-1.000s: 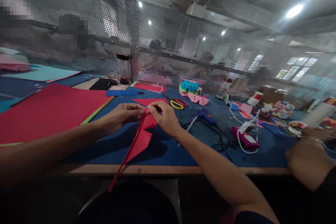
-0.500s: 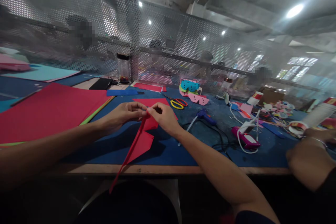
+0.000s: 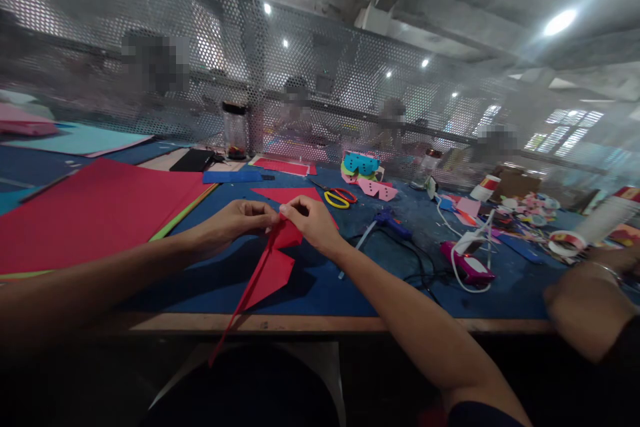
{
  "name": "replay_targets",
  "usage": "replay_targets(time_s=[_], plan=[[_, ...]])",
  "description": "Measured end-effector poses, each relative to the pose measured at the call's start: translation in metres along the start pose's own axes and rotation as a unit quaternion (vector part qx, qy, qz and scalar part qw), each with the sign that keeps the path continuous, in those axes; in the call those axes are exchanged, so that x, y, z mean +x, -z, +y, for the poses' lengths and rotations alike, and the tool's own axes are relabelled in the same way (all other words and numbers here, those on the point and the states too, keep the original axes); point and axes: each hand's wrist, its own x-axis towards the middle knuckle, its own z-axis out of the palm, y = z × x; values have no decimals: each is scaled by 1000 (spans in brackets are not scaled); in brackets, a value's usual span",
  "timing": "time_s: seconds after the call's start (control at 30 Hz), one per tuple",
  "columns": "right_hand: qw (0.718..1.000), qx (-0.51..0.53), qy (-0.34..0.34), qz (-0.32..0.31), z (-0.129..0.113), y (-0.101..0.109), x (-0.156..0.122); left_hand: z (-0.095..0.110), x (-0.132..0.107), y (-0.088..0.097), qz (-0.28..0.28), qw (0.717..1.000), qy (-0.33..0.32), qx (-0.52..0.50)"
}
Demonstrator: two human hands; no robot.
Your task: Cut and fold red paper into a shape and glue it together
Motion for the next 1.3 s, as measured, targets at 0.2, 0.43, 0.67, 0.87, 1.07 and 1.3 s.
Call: replay_targets(time_s=[0.2,0.43,0.67,0.87,1.07,1.3], plan=[[1000,-5,-4,-1,-3,1,0,4,-2,-2,-4,1000,7,3],[999,-16,1,29,0,1,0,0,-1,-4,12,999,-12,-41],[998,-36,9,52,0,-1,-1,2,-2,-4,13,1000,-26,-10],[999,-29,15,35,-1,1,-1,1,-2,-4,24,999,-24,3],[999,-43,16,12,-1,1,-1,3,-2,-5,23,1000,-21,1],[999,-32,14,16,-2,-1,-3,1,-3,-4,18,1000,-4,-7]])
